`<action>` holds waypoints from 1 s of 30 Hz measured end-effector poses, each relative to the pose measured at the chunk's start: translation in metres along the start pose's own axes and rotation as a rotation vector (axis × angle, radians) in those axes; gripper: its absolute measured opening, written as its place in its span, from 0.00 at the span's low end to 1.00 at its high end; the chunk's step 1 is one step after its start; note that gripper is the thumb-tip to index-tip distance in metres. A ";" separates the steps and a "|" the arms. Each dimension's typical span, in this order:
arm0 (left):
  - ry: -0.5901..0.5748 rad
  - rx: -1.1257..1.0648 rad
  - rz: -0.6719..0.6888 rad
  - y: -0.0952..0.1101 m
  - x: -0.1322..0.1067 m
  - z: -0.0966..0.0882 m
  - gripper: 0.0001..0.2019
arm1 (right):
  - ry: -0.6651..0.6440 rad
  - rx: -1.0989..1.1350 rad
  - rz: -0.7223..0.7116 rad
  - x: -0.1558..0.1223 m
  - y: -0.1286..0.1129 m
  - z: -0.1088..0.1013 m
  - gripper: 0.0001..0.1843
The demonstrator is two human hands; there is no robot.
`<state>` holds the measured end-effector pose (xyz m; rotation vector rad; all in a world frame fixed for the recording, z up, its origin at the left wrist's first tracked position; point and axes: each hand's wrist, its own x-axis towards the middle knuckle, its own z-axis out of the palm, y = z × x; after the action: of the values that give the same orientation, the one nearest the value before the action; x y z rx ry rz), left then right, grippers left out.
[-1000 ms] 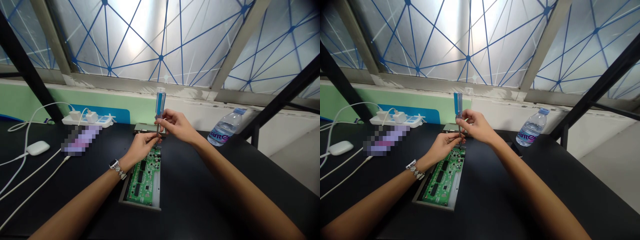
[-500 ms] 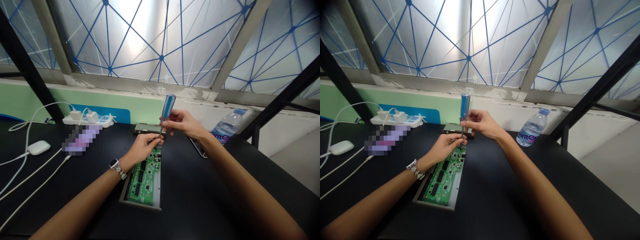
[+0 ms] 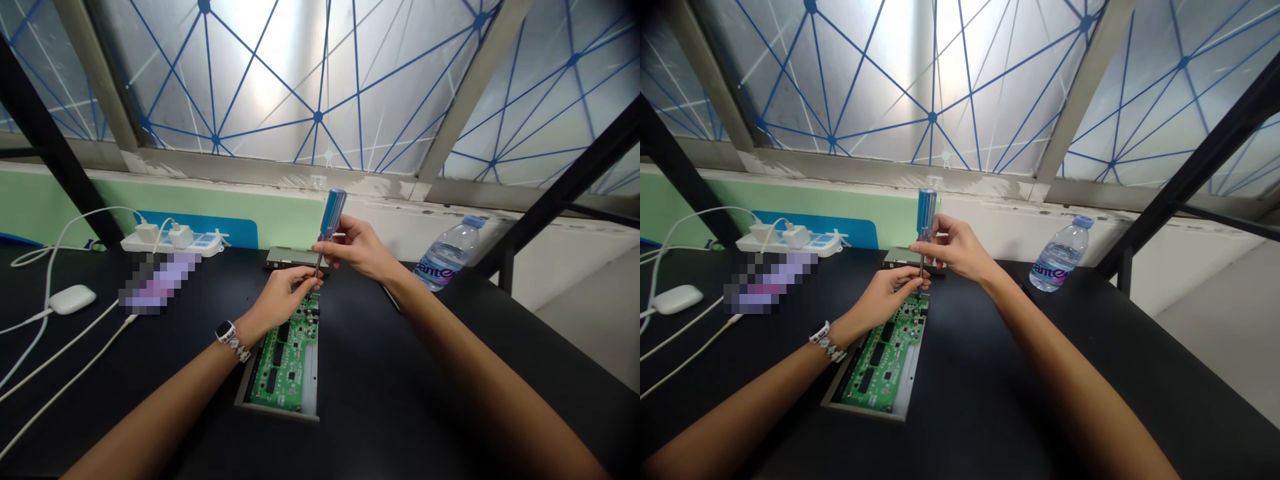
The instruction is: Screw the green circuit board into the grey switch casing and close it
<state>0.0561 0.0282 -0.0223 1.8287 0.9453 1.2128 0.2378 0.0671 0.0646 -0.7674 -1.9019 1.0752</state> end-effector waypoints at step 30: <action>-0.032 1.151 -0.328 0.017 -0.016 -0.034 0.18 | 0.359 -0.135 -0.087 -0.006 -0.020 0.005 0.21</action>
<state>0.0228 0.0127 -0.0039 2.3220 2.0911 0.3878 0.2337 0.0512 0.0785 -0.8804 -1.6925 0.7060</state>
